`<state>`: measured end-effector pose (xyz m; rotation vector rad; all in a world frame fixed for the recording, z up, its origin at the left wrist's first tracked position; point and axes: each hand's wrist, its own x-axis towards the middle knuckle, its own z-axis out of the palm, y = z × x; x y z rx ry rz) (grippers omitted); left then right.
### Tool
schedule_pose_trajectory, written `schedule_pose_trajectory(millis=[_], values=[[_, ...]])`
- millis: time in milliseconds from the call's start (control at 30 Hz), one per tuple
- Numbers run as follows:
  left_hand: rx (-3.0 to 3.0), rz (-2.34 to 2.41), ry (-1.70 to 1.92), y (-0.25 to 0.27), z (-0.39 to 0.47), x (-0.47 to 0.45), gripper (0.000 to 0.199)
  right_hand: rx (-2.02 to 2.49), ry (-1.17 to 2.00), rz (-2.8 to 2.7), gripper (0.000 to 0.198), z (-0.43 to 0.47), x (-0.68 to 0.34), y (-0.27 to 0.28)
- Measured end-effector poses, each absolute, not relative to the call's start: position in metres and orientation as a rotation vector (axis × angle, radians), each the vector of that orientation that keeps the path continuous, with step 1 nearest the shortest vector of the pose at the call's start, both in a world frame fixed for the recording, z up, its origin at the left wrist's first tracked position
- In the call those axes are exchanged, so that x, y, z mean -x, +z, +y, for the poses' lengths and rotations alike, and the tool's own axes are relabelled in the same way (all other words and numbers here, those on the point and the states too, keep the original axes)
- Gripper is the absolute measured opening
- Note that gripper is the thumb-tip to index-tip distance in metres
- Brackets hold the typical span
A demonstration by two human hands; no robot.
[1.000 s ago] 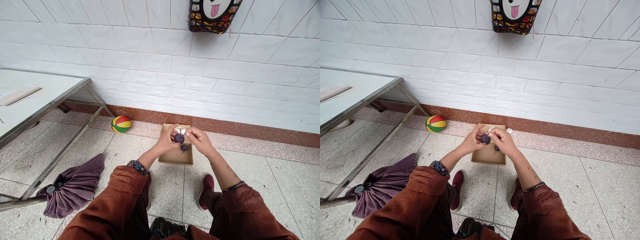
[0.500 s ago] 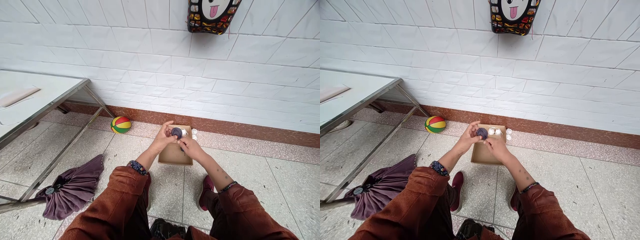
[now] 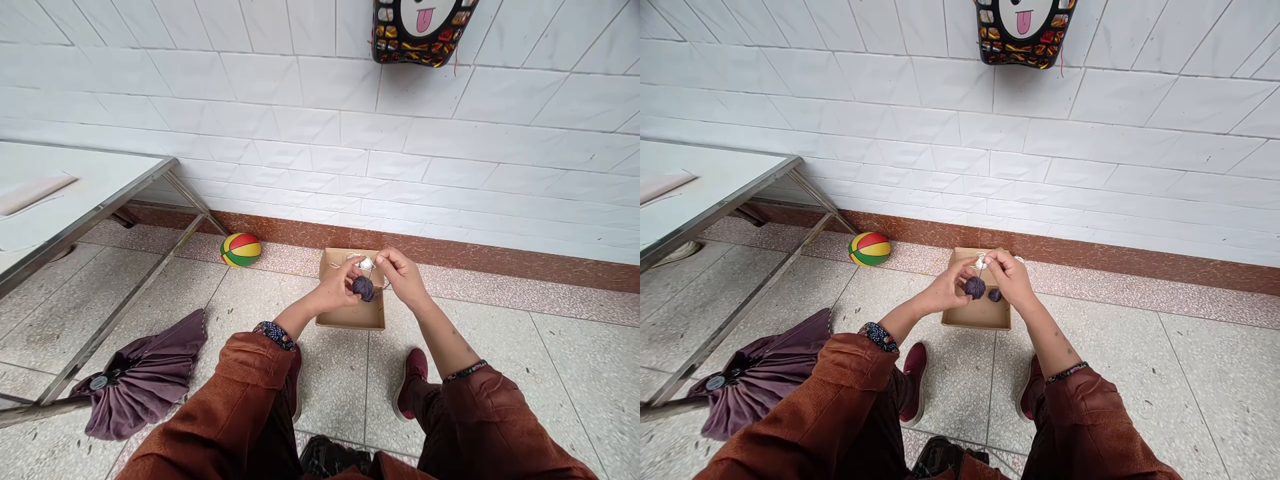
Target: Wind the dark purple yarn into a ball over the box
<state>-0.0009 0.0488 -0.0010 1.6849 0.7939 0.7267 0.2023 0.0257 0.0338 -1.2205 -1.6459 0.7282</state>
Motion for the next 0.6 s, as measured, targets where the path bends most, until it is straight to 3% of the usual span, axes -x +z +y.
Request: schedule_pose_trajectory(millis=[300, 600], values=[[-1.272, 0.651, 0.999, 0.01, 0.056, 0.002, 0.079, 1.51, 0.719, -1.838, 0.019, 0.032, -0.193, -0.009], [-1.065, 1.058, 1.189, -0.011, 0.082, 0.018, 0.071, 1.097, 0.744, -2.422, 0.02, 0.005, -0.158, 0.003]])
